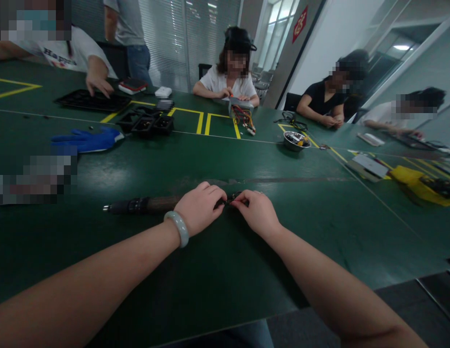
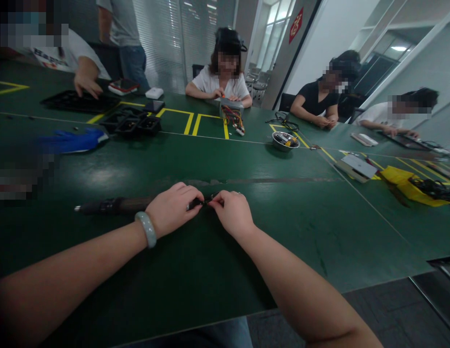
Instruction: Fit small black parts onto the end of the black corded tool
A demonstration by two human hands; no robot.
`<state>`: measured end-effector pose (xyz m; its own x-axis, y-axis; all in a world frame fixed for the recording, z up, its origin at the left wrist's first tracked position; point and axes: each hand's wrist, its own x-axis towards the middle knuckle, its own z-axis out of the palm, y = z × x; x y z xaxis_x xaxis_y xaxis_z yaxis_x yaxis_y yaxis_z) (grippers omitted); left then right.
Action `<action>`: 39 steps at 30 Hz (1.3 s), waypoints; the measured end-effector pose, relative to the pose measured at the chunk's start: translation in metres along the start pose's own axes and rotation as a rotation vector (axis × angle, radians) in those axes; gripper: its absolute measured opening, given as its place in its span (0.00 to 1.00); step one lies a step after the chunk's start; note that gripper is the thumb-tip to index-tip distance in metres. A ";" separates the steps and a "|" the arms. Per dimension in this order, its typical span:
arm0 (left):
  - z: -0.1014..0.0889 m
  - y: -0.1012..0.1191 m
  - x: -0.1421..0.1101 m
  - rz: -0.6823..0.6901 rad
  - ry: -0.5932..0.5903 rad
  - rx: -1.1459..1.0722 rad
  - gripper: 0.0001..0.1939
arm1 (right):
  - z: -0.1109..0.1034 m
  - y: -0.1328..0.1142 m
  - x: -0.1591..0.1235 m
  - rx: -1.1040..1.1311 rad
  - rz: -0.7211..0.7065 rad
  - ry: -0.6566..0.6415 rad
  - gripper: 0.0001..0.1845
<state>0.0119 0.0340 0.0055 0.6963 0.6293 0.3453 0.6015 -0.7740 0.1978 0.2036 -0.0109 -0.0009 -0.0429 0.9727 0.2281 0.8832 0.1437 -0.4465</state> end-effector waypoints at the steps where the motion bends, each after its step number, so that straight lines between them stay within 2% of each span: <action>1: 0.000 0.000 0.000 -0.002 -0.002 -0.004 0.08 | 0.000 0.000 0.000 0.013 -0.001 -0.008 0.05; 9: 0.002 -0.002 0.000 -0.006 -0.006 -0.026 0.08 | -0.002 -0.002 -0.002 0.059 -0.015 -0.023 0.04; 17: 0.002 -0.002 0.000 0.018 0.006 -0.023 0.08 | 0.007 0.001 0.000 0.176 0.088 -0.031 0.06; 21: 0.004 -0.003 0.000 0.027 0.010 -0.024 0.08 | 0.009 0.000 0.001 0.160 0.118 -0.020 0.06; 27: 0.004 -0.003 0.000 0.040 0.010 -0.017 0.07 | 0.008 -0.009 -0.003 0.020 0.003 0.072 0.05; 31: 0.004 -0.003 0.000 0.042 -0.008 0.005 0.07 | 0.009 -0.013 -0.004 -0.023 -0.004 0.092 0.05; 35: 0.005 -0.002 0.000 0.072 0.000 0.050 0.08 | 0.013 -0.016 -0.007 -0.015 0.061 0.101 0.07; 39: 0.005 -0.001 0.001 0.091 0.013 0.074 0.09 | 0.016 -0.015 -0.006 0.136 0.169 0.031 0.08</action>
<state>0.0141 0.0351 0.0007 0.7444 0.5556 0.3703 0.5638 -0.8202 0.0972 0.1827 -0.0162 -0.0097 0.1167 0.9793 0.1653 0.8051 0.0042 -0.5932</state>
